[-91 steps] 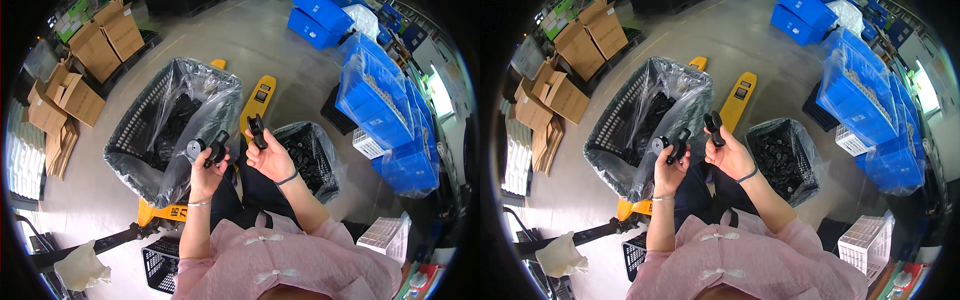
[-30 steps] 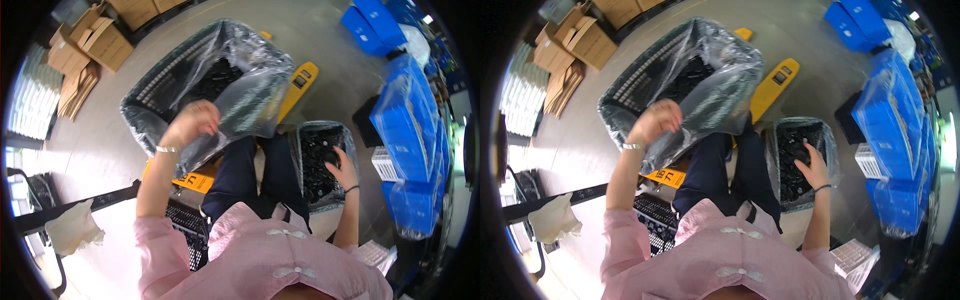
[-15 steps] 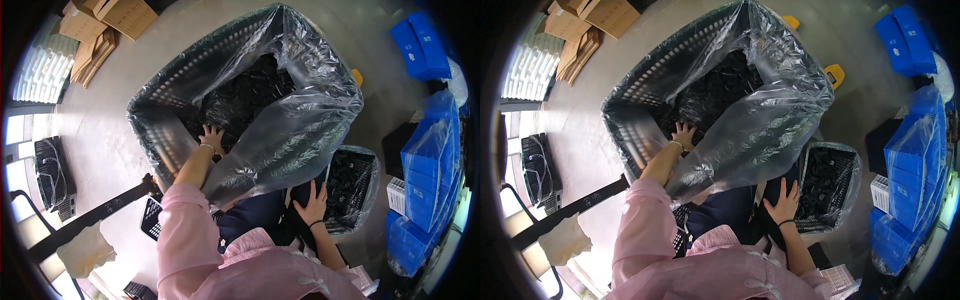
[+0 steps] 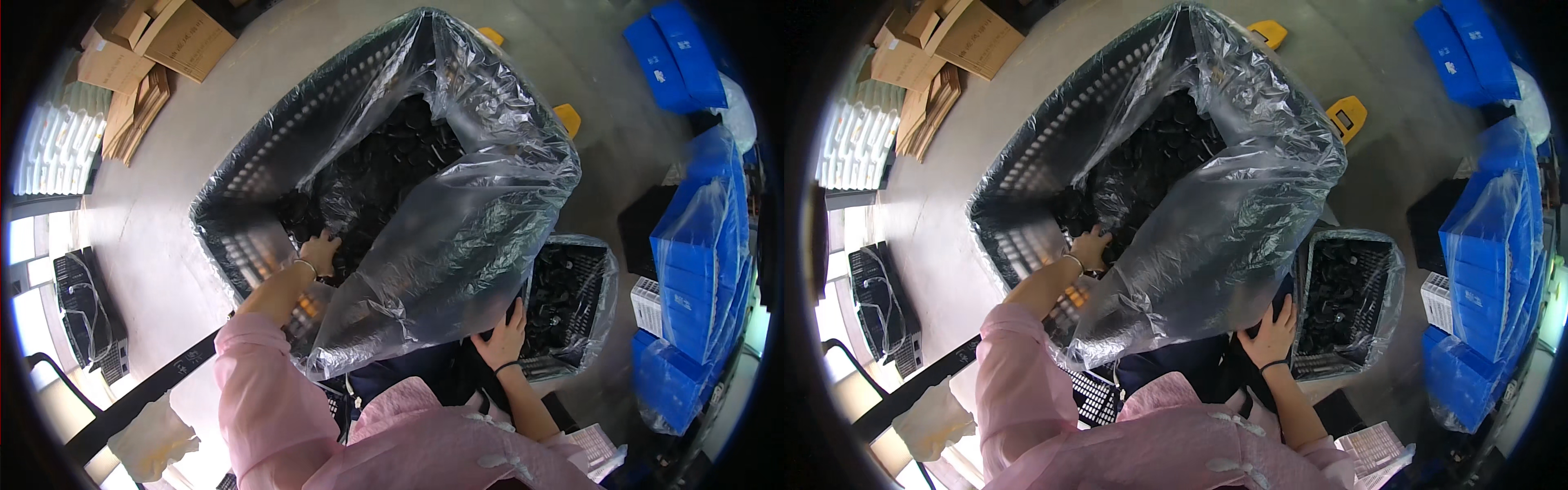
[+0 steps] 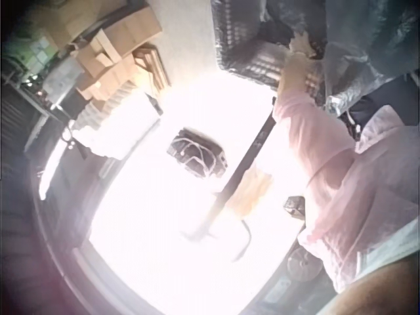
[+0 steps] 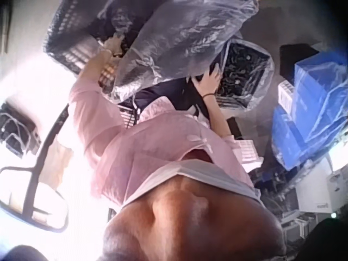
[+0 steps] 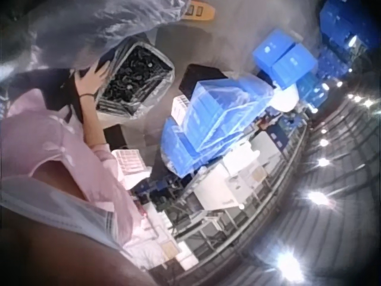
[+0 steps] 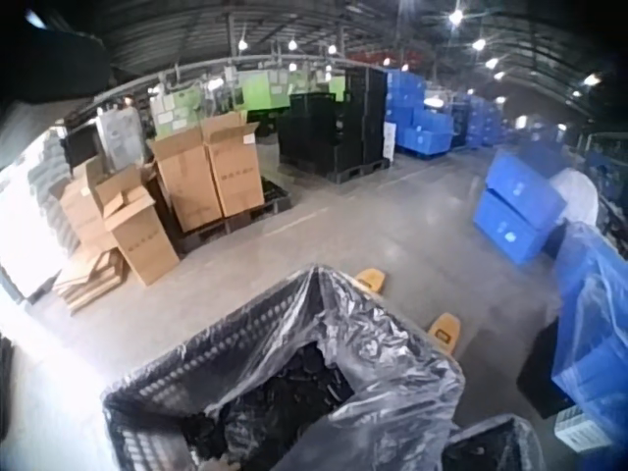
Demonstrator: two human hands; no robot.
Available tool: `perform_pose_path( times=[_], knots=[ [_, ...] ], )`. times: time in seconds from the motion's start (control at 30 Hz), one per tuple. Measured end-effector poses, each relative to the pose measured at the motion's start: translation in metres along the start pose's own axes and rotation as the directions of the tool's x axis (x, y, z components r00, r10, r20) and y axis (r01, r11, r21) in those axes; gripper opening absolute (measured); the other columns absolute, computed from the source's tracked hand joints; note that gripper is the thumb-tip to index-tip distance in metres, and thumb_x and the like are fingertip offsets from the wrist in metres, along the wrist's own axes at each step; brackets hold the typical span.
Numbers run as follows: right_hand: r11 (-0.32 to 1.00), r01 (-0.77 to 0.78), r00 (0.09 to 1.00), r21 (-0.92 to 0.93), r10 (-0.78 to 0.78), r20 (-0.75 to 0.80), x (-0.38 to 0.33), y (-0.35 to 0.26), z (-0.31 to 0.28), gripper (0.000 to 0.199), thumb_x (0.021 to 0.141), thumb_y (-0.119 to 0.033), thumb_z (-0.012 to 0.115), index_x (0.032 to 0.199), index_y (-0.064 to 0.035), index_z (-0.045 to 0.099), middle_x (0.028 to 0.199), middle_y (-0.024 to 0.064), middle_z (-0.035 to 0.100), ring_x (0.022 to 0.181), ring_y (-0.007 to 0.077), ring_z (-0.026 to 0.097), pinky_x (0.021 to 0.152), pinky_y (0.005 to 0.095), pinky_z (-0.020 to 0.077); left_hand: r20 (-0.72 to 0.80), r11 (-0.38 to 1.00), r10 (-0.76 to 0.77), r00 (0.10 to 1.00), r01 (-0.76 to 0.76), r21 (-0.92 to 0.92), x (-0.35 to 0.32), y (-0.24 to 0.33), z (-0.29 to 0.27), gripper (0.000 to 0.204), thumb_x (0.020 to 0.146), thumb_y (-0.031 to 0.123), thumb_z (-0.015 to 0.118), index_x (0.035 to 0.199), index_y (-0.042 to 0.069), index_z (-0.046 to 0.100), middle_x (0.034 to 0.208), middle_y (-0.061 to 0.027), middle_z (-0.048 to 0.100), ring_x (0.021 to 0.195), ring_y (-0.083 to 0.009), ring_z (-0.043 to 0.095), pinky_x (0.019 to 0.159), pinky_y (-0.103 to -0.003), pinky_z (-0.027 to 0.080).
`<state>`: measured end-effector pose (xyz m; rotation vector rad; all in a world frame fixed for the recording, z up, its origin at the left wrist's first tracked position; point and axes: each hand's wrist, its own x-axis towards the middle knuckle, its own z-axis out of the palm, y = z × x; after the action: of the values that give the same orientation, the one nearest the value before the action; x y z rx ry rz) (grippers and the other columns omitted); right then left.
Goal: Picking up and inspecting black plastic components from a bin on a pallet jack.
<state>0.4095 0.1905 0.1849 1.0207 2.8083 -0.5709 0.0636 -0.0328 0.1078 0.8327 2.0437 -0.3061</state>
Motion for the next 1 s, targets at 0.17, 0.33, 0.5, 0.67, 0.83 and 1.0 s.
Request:
perform_pose_path(
  times=[0.17,0.33,0.5,0.67,0.83,1.0],
  knots=[
    [0.998,0.026,0.999,-0.061,-0.024,0.034,-0.002,0.001,0.000,0.079,0.060,-0.037,0.067,0.126,-0.0113,0.033,0.128,0.0284,0.024,0.112,0.0486,0.029,0.087,0.0548,0.0333,-0.142,0.944,0.085,0.986,-0.034,0.329,0.006,0.003,0.017,0.086,0.044,0.028,0.078,0.120,0.013,0.040,0.123,-0.0129,0.039,0.113,-0.0312,0.041,0.087,-0.042,0.040],
    [0.996,0.061,0.998,-0.067,-0.063,-0.022,-0.008,0.006,0.005,0.080,0.060,-0.037,0.067,0.128,-0.0133,0.031,0.127,0.0286,0.024,0.111,0.0487,0.031,0.085,0.0549,0.0349,-0.026,0.990,-0.019,0.999,0.022,0.140,0.007,0.013,-0.012,0.091,0.046,0.029,0.077,0.125,0.011,0.035,0.122,-0.0120,0.041,0.116,-0.0290,0.038,0.089,-0.042,0.039],
    [1.000,0.013,1.000,-0.019,-0.013,0.012,-0.010,0.006,0.000,0.081,0.060,-0.036,0.069,0.127,-0.0123,0.031,0.128,0.0279,0.024,0.113,0.0481,0.028,0.089,0.0527,0.0330,-0.036,0.978,-0.066,0.997,0.072,0.198,0.009,0.024,-0.001,0.082,0.051,0.032,0.074,0.123,0.010,0.041,0.123,-0.0116,0.041,0.117,-0.0288,0.038,0.087,-0.042,0.041],
    [0.999,-0.006,1.000,-0.040,0.007,0.026,-0.011,0.009,0.002,0.083,0.059,-0.036,0.069,0.129,-0.0144,0.029,0.128,0.0282,0.024,0.113,0.0471,0.029,0.089,0.0521,0.0323,0.042,0.991,-0.029,0.999,0.023,0.129,-0.001,0.033,-0.003,0.060,0.063,0.034,0.063,0.118,0.020,0.047,0.120,-0.0137,0.042,0.112,-0.0338,0.043,0.087,-0.043,0.041],
    [0.998,-0.002,1.000,-0.062,0.004,0.024,-0.012,0.008,0.000,0.084,0.060,-0.037,0.068,0.130,-0.0156,0.028,0.129,0.0278,0.023,0.113,0.0462,0.029,0.089,0.0520,0.0324,-0.089,0.973,-0.135,0.987,0.115,-0.203,0.005,0.022,0.020,0.055,0.063,0.034,0.062,0.115,0.020,0.049,0.118,-0.0159,0.042,0.109,-0.0367,0.044,0.087,-0.045,0.041],
    [0.999,0.003,1.000,-0.046,-0.002,0.028,-0.012,0.012,0.003,0.085,0.060,-0.037,0.068,0.131,-0.0164,0.026,0.130,0.0256,0.021,0.114,0.0454,0.028,0.089,0.0520,0.0334,-0.155,0.944,-0.151,0.976,0.095,-0.316,-0.014,0.015,0.003,0.056,0.060,0.032,0.066,0.111,0.016,0.051,0.115,-0.0189,0.043,0.105,-0.0382,0.047,0.087,-0.042,0.041]
  ],
)
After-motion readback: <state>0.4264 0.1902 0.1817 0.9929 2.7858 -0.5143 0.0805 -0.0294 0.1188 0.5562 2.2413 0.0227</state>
